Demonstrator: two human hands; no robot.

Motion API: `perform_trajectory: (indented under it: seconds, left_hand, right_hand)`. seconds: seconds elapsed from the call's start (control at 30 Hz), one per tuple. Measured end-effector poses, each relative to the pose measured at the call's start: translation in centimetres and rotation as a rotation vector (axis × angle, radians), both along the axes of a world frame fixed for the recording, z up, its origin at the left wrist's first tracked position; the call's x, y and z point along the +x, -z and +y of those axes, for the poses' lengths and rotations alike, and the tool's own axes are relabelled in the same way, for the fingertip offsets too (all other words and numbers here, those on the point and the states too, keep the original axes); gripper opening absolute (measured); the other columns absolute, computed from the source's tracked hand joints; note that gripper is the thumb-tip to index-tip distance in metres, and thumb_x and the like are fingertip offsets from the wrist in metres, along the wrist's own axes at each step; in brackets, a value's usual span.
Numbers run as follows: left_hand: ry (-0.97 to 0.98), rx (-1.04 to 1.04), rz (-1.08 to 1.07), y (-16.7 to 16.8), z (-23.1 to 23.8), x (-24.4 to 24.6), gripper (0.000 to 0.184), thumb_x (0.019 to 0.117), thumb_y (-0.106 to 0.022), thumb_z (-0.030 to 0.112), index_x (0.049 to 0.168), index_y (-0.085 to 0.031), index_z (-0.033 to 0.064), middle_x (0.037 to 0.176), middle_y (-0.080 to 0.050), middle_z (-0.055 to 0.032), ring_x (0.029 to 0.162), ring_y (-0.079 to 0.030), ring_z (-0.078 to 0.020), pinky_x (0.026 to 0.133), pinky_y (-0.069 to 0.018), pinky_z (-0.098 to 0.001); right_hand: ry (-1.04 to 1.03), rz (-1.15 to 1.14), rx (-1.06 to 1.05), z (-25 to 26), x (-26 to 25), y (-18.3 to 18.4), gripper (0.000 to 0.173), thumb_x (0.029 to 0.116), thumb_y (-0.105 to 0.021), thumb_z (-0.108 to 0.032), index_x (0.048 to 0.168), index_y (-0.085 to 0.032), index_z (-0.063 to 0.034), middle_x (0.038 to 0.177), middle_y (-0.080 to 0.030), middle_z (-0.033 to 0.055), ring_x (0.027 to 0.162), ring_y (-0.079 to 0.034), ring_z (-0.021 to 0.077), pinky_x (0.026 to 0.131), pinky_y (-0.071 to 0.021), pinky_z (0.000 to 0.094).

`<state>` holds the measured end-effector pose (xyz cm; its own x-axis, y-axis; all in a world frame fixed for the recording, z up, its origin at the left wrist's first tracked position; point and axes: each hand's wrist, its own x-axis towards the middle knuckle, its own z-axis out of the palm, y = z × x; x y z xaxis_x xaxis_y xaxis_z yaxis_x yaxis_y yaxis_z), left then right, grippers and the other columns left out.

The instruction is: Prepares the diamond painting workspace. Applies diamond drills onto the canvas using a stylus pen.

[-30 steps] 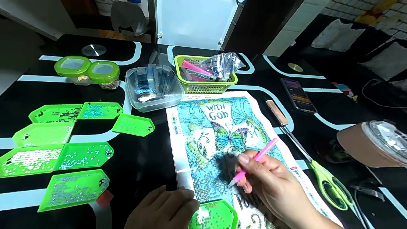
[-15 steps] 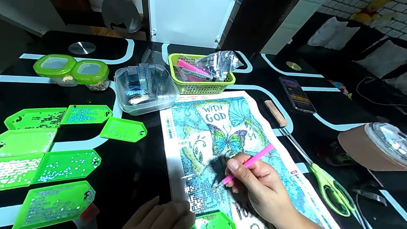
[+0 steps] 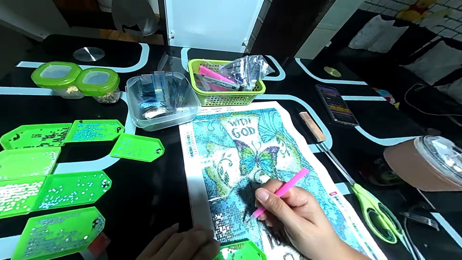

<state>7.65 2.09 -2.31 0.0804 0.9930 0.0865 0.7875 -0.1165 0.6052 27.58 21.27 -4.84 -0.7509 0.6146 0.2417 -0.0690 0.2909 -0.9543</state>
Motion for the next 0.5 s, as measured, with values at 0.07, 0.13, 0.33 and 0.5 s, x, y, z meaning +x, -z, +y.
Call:
perform_trajectory:
  seconds: [0.07,0.13,0.33,0.5]
  left_hand:
    - [0.0,-0.001,0.008,0.0,0.0,0.0,0.044,0.0962,-0.069,0.042,0.123,-0.071,0.0067,0.128,-0.071,-0.0132,0.118,-0.067,-0.0299,0.105,-0.0488,-0.0502]
    - [0.003,-0.003,0.008,0.0,0.0,0.0,0.045,0.0962,-0.069,0.042,0.123,-0.072,0.0067,0.127,-0.071,-0.0133,0.117,-0.068,-0.0299,0.105,-0.049,-0.0501]
    - [0.003,-0.006,0.01,0.0,-0.1,0.0,0.045,0.0961,-0.069,0.042,0.124,-0.071,0.0068,0.128,-0.07,-0.013,0.118,-0.067,-0.0297,0.105,-0.0485,-0.0496]
    - [0.005,-0.002,0.011,0.0,-0.1,0.0,0.045,0.0959,-0.069,0.042,0.123,-0.071,0.0069,0.128,-0.071,-0.0129,0.118,-0.067,-0.0291,0.106,-0.0482,-0.0481]
  right_hand:
    - [0.004,-0.047,-0.09,0.0,0.2,-0.7,0.023,0.1075,-0.056,-0.023,0.091,-0.068,-0.0118,0.076,-0.067,-0.0074,0.066,-0.064,-0.0022,0.058,-0.0539,0.014]
    - [-0.014,-0.051,-0.065,0.0,0.6,-0.8,0.023,0.1079,-0.055,-0.023,0.092,-0.066,-0.0108,0.076,-0.067,-0.0066,0.066,-0.064,-0.0019,0.059,-0.054,0.0145]
    - [-0.004,0.015,0.097,-0.8,1.3,0.5,0.023,0.1093,-0.052,-0.02,0.095,-0.063,-0.0066,0.075,-0.064,-0.0031,0.067,-0.06,-0.0035,0.06,-0.0507,0.0124]
    - [0.019,0.014,0.142,-0.8,1.2,0.7,0.024,0.1095,-0.052,-0.02,0.094,-0.063,-0.0057,0.074,-0.063,-0.0026,0.066,-0.06,-0.0039,0.06,-0.0504,0.0117]
